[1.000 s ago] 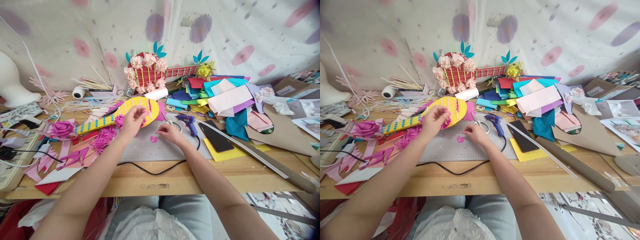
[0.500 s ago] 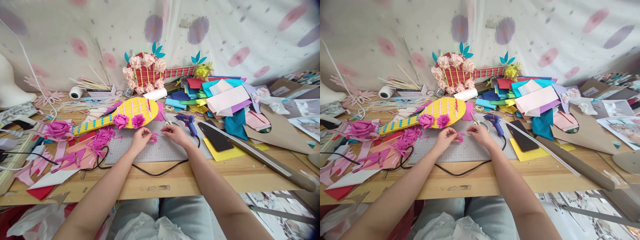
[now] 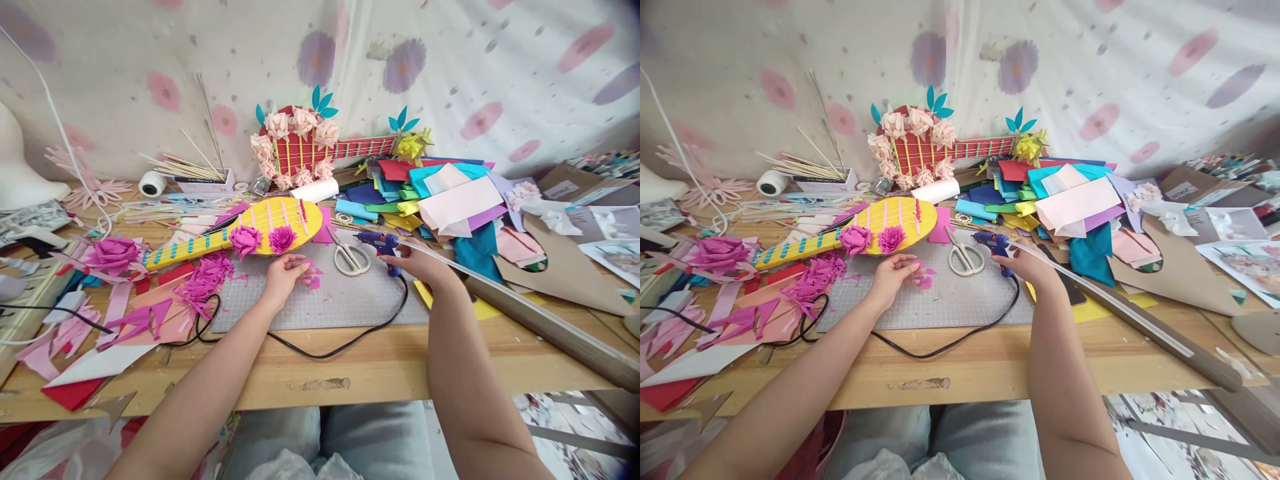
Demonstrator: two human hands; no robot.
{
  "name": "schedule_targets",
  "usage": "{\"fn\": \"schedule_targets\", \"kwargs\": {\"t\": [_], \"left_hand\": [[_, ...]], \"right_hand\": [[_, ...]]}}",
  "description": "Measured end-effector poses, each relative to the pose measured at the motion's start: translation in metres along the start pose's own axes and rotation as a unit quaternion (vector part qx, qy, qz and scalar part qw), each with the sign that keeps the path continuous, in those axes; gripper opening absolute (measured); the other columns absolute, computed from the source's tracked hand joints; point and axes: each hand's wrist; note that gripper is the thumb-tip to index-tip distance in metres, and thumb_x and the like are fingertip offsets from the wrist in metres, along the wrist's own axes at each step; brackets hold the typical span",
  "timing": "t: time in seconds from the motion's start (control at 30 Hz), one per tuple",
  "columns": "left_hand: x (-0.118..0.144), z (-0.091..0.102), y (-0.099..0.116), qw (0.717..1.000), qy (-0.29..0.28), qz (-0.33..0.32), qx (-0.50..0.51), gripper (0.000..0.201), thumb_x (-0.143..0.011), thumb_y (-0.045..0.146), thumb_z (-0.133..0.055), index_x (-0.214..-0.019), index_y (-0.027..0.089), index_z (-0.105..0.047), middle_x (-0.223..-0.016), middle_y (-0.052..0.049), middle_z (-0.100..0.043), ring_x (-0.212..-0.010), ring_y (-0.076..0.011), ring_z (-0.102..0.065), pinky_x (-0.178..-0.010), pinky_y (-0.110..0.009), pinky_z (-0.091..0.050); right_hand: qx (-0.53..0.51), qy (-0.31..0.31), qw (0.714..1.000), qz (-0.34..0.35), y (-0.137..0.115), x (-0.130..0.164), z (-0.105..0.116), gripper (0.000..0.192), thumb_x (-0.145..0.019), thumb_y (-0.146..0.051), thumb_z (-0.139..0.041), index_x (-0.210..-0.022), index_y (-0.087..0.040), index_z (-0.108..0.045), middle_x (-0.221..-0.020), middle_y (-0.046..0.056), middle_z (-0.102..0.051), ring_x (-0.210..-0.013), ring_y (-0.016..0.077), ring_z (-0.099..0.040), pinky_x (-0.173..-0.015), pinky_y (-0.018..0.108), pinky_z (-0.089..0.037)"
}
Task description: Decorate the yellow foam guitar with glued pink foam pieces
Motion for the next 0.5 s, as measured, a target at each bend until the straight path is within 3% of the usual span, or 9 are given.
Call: {"fn": "schedule_targets", "kwargs": {"t": [0.1,0.2,0.3,0.37,0.43,0.5], "left_hand": [[-0.002,0.001,0.0,1.0,0.01,-0.009,0.009,0.022,-0.066,0.016,-0.07,-0.085,0.014,-0.06,-0.08,-0.005,-0.068,-0.07,-0.0161,-0.067,-0.055,-0.027,-0.056],[-0.003,0.002,-0.001,1.0,0.016,-0.022,0.012,0.019,-0.066,0.021,-0.07,-0.082,0.014,-0.061,-0.085,-0.006,-0.068,-0.077,-0.0179,-0.067,-0.056,-0.028,-0.056],[-0.004,0.001,-0.001,0.999,0.019,-0.031,0.013,0.017,-0.066,0.023,-0.069,-0.078,0.014,-0.062,-0.083,-0.006,-0.067,-0.078,-0.0187,-0.067,-0.054,-0.027,-0.056],[-0.004,0.001,-0.001,0.999,0.019,-0.036,0.016,0.016,-0.066,0.023,-0.069,-0.076,0.014,-0.062,-0.082,-0.006,-0.067,-0.077,-0.0187,-0.067,-0.052,-0.026,-0.055],[-0.004,0.0,-0.001,0.999,0.025,-0.043,0.01,0.016,-0.066,0.024,-0.068,-0.076,0.014,-0.062,-0.083,-0.006,-0.066,-0.076,-0.0178,-0.066,-0.05,-0.026,-0.055],[-0.004,0.0,-0.002,0.998,0.039,-0.057,-0.01,0.017,-0.065,0.025,-0.069,-0.076,0.014,-0.062,-0.082,-0.005,-0.065,-0.071,-0.0158,-0.065,-0.048,-0.025,-0.054]], "right_hand": [[0.091,-0.002,0.995,-0.03,-0.007,-0.009,-0.02,0.037,-0.058,-0.056,-0.069,-0.063,-0.02,-0.059,-0.059,0.006,-0.059,-0.057,0.0193,-0.054,-0.05,0.029,-0.037],[0.08,0.017,0.995,-0.061,-0.009,-0.01,-0.034,0.037,-0.06,-0.055,-0.067,-0.06,-0.019,-0.059,-0.056,0.007,-0.059,-0.057,0.0195,-0.056,-0.05,0.028,-0.038],[-0.054,0.04,0.994,-0.092,-0.011,-0.004,-0.038,0.04,-0.063,-0.055,-0.065,-0.072,-0.016,-0.063,-0.061,0.006,-0.061,-0.055,0.0165,-0.056,-0.049,0.027,-0.039],[-0.187,0.04,0.979,-0.077,-0.018,0.003,-0.038,0.043,-0.066,-0.053,-0.063,-0.083,-0.014,-0.064,-0.065,0.005,-0.062,-0.053,0.0131,-0.054,-0.048,0.025,-0.039],[-0.284,-0.001,0.958,-0.03,-0.029,0.012,-0.037,0.043,-0.067,-0.052,-0.064,-0.085,-0.014,-0.064,-0.062,0.003,-0.059,-0.051,0.0103,-0.05,-0.047,0.023,-0.037],[-0.306,-0.069,0.949,0.001,-0.043,0.021,-0.039,0.041,-0.064,-0.052,-0.067,-0.079,-0.014,-0.063,-0.055,-0.001,-0.053,-0.047,0.0087,-0.045,-0.044,0.022,-0.035]]}}
Point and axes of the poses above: each hand's wrist, its own x-axis away from the middle knuckle, its own z-axis out of the back of the hand, y = z × x
